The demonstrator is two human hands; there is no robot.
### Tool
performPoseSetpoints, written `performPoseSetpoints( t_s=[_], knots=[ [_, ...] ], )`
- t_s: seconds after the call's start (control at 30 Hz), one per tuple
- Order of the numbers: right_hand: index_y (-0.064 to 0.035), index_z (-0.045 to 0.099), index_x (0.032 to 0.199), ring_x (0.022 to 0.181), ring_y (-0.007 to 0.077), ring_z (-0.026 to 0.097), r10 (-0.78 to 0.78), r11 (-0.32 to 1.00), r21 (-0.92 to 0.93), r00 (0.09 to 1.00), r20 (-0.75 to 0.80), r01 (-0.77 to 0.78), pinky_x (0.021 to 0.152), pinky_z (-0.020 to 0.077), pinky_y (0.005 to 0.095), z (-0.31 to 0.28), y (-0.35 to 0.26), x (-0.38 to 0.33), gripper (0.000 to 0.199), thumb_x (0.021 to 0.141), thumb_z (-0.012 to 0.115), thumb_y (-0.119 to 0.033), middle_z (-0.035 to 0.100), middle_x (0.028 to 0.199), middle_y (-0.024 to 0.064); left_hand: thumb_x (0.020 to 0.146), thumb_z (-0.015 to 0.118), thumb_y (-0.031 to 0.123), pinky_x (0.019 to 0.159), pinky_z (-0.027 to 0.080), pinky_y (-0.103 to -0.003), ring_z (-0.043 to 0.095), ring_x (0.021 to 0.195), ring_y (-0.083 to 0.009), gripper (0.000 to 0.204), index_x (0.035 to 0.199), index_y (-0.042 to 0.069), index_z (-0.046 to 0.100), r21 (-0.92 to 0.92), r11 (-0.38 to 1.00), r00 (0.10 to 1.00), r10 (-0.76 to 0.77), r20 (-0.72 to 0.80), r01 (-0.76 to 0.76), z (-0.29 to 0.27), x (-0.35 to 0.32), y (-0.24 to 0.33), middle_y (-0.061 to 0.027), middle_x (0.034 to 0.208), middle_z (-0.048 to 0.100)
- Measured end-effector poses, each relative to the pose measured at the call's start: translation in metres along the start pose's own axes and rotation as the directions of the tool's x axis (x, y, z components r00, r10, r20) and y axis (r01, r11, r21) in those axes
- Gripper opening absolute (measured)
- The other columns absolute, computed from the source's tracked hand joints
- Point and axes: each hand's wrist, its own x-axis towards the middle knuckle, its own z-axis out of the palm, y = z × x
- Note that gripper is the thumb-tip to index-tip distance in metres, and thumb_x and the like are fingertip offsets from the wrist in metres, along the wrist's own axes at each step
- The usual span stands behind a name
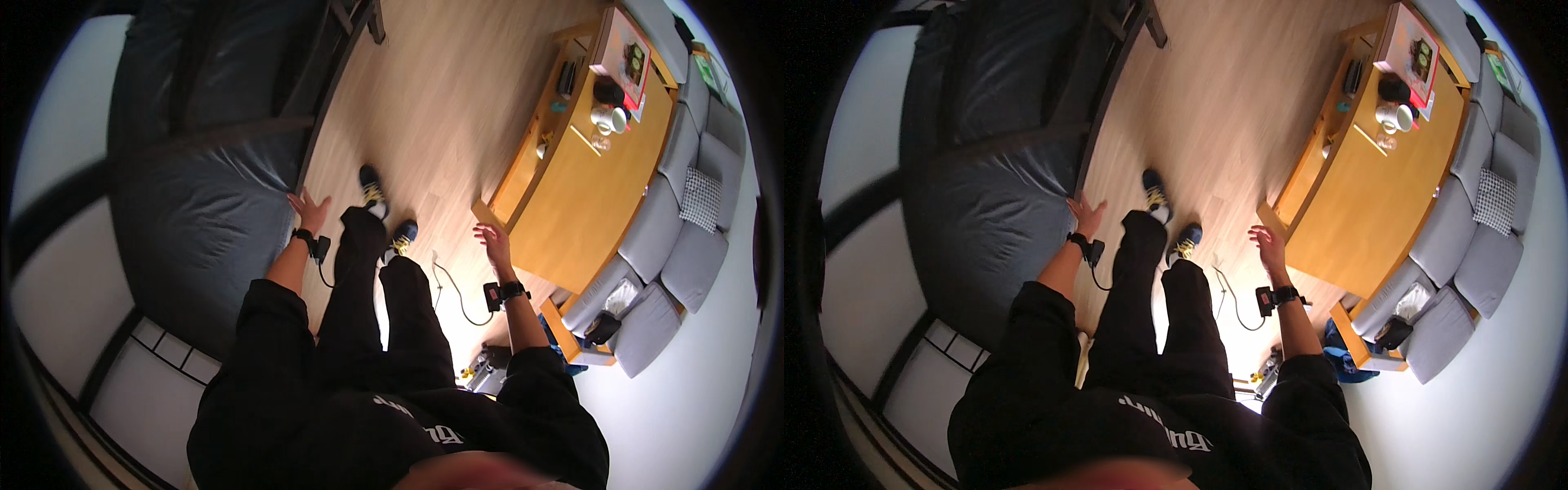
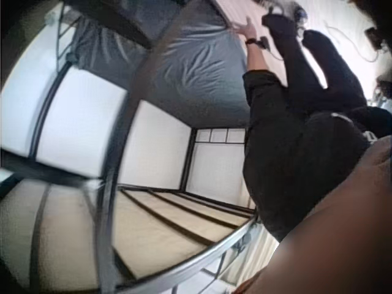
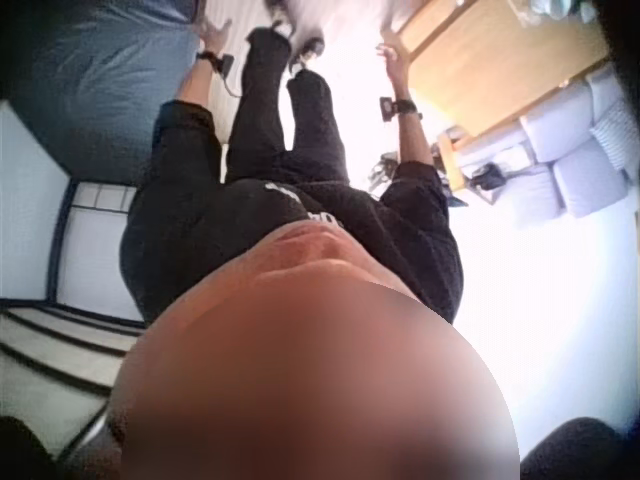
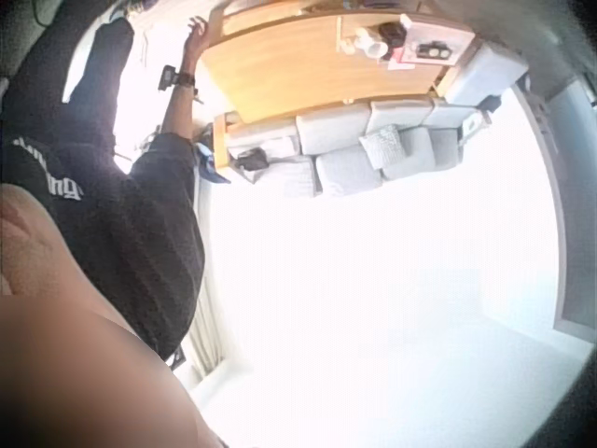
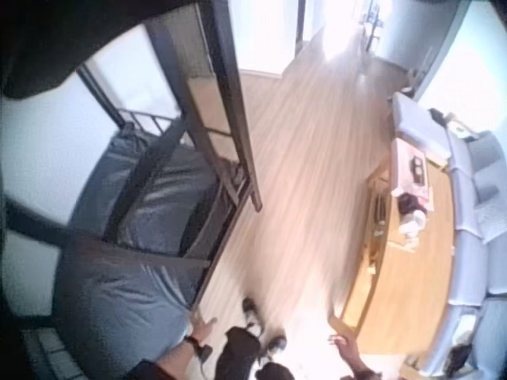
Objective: The person assembles a small indoor tent by inserting a thin rod into the fabric sleeve and then attaching the fabric cover to the metal frame. They walk to retrieve the rod, return to the tent, and secure the cover around the frame.
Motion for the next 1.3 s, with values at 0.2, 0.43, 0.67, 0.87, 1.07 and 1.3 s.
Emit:
performPoseSetpoints(
  t_s=[0.2, 0.43, 0.67, 0.87, 1.07, 1.3],
  knots=[
    [-0.0057, 0.069, 0.125, 0.100, 0.0170, 0.072, -0.001, 0.958, 0.285, 1.000, 0.002, 0.001, 0.085, 0.0542, 0.0294, -0.043, -0.130, 0.020, 0.028, 0.107, 0.059, -0.025, 0.076, 0.114, 0.0094, 0.100, 0.061, 0.039, 0.094, 0.044, -0.047, 0.055, 0.112, -0.0342, 0.040, 0.116, 0.003, 0.066, -0.360, 0.929, 0.996, -0.088, 0.004, 0.083, -0.020, 0.048, 0.017, -0.0204, 0.116, 0.060],
    [-0.0016, 0.068, 0.127, 0.100, 0.0144, 0.070, -0.123, 0.918, 0.379, 0.992, -0.010, 0.118, 0.090, 0.0532, 0.0279, -0.059, -0.298, 0.126, 0.029, 0.109, 0.057, -0.021, 0.075, 0.114, 0.0084, 0.102, 0.066, 0.030, 0.072, 0.055, -0.033, 0.068, 0.083, -0.0154, 0.028, 0.115, 0.006, 0.070, -0.315, 0.948, 0.903, 0.168, 0.395, -0.038, -0.011, 0.097, 0.188, -0.0048, 0.094, 0.072],
    [-0.0036, 0.068, 0.126, 0.107, 0.0148, 0.068, -0.213, 0.929, 0.323, 0.975, 0.062, 0.183, 0.093, 0.0507, 0.0297, -0.096, -0.449, 0.228, 0.030, 0.111, 0.055, -0.026, 0.074, 0.119, 0.0071, 0.103, 0.063, 0.024, 0.092, 0.055, -0.034, 0.069, 0.103, -0.0203, 0.030, 0.128, 0.006, 0.067, -0.283, 0.910, 0.831, 0.397, 0.390, -0.302, 0.011, 0.158, 0.507, -0.0114, 0.114, 0.073],
    [-0.0045, 0.067, 0.129, 0.110, 0.0161, 0.069, -0.201, 0.966, 0.192, 0.971, 0.133, 0.173, 0.094, 0.0520, 0.0292, -0.126, -0.571, 0.341, 0.029, 0.110, 0.054, -0.023, 0.073, 0.123, 0.0074, 0.099, 0.062, 0.035, 0.095, 0.055, -0.043, 0.071, 0.109, -0.0323, 0.038, 0.125, 0.008, 0.068, -0.150, 0.915, 0.890, 0.400, 0.216, -0.375, 0.004, 0.218, 0.660, -0.0175, 0.114, 0.075],
    [-0.0045, 0.067, 0.129, 0.111, 0.0171, 0.068, -0.345, 0.935, 0.080, 0.838, 0.422, 0.345, 0.096, 0.0501, 0.0320, -0.129, -0.696, 0.433, 0.031, 0.109, 0.055, -0.025, 0.073, 0.125, 0.0078, 0.096, 0.066, 0.030, 0.099, 0.053, -0.043, 0.070, 0.111, -0.0334, 0.043, 0.131, 0.005, 0.064, -0.470, 0.873, 0.991, 0.133, -0.027, -0.130, -0.019, 0.278, 0.737, -0.0192, 0.115, 0.074],
    [-0.0009, 0.070, 0.123, 0.104, 0.0176, 0.070, -0.230, 0.903, -0.209, 0.834, 0.502, 0.376, 0.089, 0.0522, 0.0312, -0.068, -0.819, 0.519, 0.028, 0.109, 0.054, -0.019, 0.075, 0.118, 0.0091, 0.097, 0.064, 0.025, 0.098, 0.052, -0.039, 0.067, 0.113, -0.0294, 0.045, 0.132, -0.003, 0.060, -0.681, 0.731, 0.982, -0.107, -0.155, -0.028, -0.033, 0.341, 0.738, -0.0207, 0.122, 0.069]
  ],
)
